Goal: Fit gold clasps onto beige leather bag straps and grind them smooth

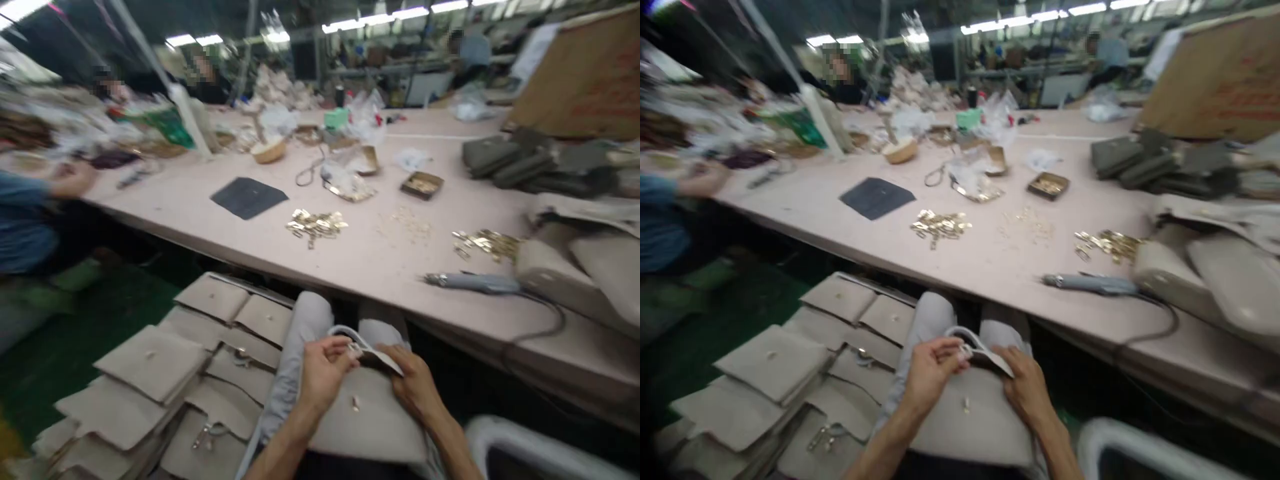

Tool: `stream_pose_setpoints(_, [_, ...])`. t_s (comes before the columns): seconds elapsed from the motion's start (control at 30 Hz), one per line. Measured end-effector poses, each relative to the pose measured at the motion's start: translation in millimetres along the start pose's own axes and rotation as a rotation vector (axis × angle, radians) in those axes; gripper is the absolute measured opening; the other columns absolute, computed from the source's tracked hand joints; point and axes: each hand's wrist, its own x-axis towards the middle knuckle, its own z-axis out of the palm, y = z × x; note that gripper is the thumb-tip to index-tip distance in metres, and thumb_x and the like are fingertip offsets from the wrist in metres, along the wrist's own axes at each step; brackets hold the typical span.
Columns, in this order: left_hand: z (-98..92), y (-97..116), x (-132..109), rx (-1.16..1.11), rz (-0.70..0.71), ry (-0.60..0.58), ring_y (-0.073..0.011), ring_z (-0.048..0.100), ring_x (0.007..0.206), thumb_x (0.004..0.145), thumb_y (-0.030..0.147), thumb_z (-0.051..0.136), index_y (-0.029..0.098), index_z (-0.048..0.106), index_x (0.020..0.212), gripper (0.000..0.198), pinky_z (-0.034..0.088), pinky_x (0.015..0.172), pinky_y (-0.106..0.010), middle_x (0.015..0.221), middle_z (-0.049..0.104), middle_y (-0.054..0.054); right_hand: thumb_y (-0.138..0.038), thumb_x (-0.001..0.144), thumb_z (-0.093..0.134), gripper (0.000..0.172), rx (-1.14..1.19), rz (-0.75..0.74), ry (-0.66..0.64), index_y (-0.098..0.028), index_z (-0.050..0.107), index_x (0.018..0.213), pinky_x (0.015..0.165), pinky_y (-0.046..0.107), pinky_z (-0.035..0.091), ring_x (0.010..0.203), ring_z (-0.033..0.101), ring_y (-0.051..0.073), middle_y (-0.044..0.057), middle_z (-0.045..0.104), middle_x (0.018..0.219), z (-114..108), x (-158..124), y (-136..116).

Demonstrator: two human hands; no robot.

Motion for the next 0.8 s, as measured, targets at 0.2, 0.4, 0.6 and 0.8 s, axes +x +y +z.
stream_pose_setpoints(0.2, [4.8,2.1,2.0,-0.157,-0.095,-0.028,-0.0162,0.072,0.061,0.061,0.026,0.092,0.008,0.073,0.097,0.044,0.054,0.057,-0.022,0.074,0.079,-0.009,0.004,0.075,0.046,0.067,1.669,1.171,-0.135,-0.022,0.073,0.131,0.078,0.026,0.054,0.086,0.068,0.02,0.006,0.072,0.1,-29.3,-55.8,-41.9])
stream_pose_setpoints(0.4, [12.3,6.9,-9.5,-0.206,-0.138,0.054,-0.0114,0.063,0.051,0.058,0.022,0.085,0.014,0.064,0.087,0.037,0.049,0.049,-0.019,0.065,0.074,-0.003,0.003,0.074,0.046,0.064,1.792,1.297,0.039,-0.021,0.075,0.125,0.076,0.028,0.049,0.083,0.065,0.021,0.007,0.068,0.092,-25.1,-44.9,-45.2])
stream_pose_setpoints(0.6, [8.6,17.5,-3.9,-0.204,-0.365,0.059,-0.0133,0.062,0.047,0.059,0.046,0.086,0.012,0.067,0.076,0.043,0.047,0.042,-0.021,0.065,0.073,-0.009,0.002,0.063,0.046,0.073,1.75,1.258,0.204,-0.018,0.072,0.128,0.076,0.03,0.049,0.085,0.063,0.022,0.008,0.066,0.096,-29.5,-49.6,-47.6])
stream_pose_setpoints(0.8, [8.6,15.2,-4.7,0.0,-0.353,0.052,-0.0131,0.06,0.046,0.046,0.054,0.096,0.011,0.068,0.068,0.056,0.041,0.039,-0.019,0.063,0.072,-0.011,0.0,0.065,0.046,0.067,1.673,1.317,0.213,-0.022,0.072,0.123,0.07,0.03,0.044,0.081,0.061,0.021,0.006,0.066,0.09,-36.1,-44.5,-45.9])
